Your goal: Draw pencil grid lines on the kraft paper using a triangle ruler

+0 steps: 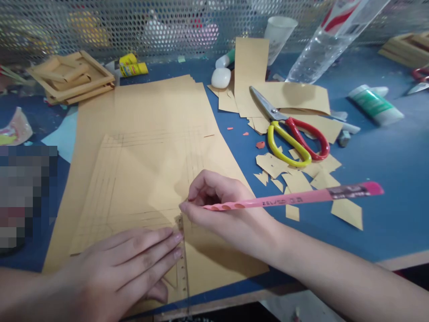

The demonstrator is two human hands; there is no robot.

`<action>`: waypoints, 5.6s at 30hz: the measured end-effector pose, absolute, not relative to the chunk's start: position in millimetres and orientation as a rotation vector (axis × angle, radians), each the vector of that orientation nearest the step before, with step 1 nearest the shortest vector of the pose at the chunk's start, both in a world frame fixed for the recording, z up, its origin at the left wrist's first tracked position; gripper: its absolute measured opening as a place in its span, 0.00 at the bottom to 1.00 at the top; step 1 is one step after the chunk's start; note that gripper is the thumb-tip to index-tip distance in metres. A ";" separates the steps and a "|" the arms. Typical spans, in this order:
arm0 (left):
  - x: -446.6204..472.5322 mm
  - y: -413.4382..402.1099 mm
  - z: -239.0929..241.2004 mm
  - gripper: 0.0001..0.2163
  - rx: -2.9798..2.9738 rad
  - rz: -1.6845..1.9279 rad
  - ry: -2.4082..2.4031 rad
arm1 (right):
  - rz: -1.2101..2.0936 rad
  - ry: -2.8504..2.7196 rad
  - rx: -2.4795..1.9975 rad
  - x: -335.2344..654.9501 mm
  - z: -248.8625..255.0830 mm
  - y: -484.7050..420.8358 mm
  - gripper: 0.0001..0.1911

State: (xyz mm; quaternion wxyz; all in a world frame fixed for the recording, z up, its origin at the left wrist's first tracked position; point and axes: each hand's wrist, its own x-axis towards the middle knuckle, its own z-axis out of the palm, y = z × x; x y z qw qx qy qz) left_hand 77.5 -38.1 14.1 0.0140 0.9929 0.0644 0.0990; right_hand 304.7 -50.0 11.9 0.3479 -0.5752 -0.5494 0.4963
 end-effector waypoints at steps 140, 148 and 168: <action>74.4 -49.1 13.2 0.15 3.299 0.543 0.034 | 1.206 -1.492 -1.497 301.4 -0.2 -53.3 0.15; 79.9 -59.9 15.5 0.15 3.325 0.542 0.028 | 1.164 -1.537 -1.512 300.9 0.5 -52.9 0.15; 114.3 -87.0 -2.8 0.16 3.480 0.693 0.425 | 1.126 -1.530 -1.497 299.8 1.7 -54.7 0.14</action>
